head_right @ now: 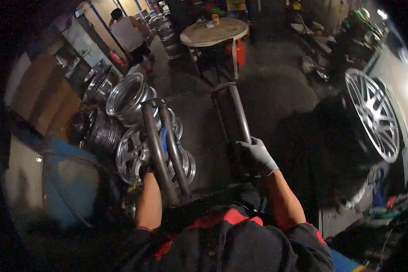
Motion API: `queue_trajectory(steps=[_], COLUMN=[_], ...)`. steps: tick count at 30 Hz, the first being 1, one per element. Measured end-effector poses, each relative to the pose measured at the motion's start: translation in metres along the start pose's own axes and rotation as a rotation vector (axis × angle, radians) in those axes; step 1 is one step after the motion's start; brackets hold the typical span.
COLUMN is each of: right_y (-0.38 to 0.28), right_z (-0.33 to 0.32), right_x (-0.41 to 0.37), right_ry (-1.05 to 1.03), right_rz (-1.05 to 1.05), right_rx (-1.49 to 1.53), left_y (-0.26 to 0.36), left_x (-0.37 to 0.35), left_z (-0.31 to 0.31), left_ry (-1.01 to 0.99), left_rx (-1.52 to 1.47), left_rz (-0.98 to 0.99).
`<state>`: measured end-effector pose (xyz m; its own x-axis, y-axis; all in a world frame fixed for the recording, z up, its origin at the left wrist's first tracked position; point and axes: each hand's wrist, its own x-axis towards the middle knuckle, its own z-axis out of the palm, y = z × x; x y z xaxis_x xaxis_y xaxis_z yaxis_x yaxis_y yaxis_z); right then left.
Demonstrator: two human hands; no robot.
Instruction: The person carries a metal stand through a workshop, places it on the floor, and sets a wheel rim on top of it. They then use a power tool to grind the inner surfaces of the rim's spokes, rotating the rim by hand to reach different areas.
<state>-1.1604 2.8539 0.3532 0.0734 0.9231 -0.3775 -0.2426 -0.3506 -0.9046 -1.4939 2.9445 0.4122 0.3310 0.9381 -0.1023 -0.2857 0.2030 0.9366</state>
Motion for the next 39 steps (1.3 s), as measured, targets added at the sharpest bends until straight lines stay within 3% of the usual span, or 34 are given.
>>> queue_trajectory(steps=[9, 12, 16, 18, 22, 24, 26, 31, 33, 36, 38, 39], right_y=[-0.107, -0.169, -0.220, -0.240, -0.262, -0.286, -0.305, -0.332, -0.360, -0.368, -0.368, -0.363], right_z=[-0.020, 0.007, 0.038, 0.066, 0.121, 0.155, 0.199, 0.278, 0.309, 0.358, 0.394, 0.412], right_x=[0.288, 0.355, 0.453, 0.502, 0.604, 0.665, 0.723, 0.858, 0.894, 0.963, 1.029, 1.063], right_ry=[0.003, -0.044, -0.159, -0.223, -0.229, -0.288, -0.276, -0.264, -0.279, -0.385, -0.431, -0.451], right_rz=[-0.049, 0.074, 0.068, 0.054, -0.003, 0.032, 0.011, -0.113, 0.072, 0.079, 0.102, 0.121], right_rx=[-0.292, -0.180, -0.327, -0.113, -0.130, -0.446, -0.420, -0.302, -0.422, -0.391, -0.400, -0.397], left_y=[-0.045, 0.020, 0.075, 0.086, 0.079, 0.058, 0.047, 0.112, 0.131, 0.151, 0.170, 0.166], left_x=[0.291, 0.326, 0.369, 0.400, 0.484, 0.534, 0.581, 0.671, 0.699, 0.733, 0.767, 0.789], left_z=[-0.097, -0.083, -0.122, -0.152, -0.220, -0.268, -0.321, -0.395, -0.427, -0.474, -0.516, -0.541], left_ry=[0.009, 0.134, 0.320, 0.398, 0.499, 0.502, 0.674, 0.647, 0.671, 0.675, 0.683, 0.714], left_rx=[-0.403, -0.386, -0.207, -0.137, -0.014, 0.017, 0.707, 0.782, 0.804, 0.936, 1.344, 1.350], left_rz=[-0.213, -0.079, 0.154, 0.230, 0.291, 0.299, 0.320, 0.166, 0.149, 0.182, 0.033, 0.029])
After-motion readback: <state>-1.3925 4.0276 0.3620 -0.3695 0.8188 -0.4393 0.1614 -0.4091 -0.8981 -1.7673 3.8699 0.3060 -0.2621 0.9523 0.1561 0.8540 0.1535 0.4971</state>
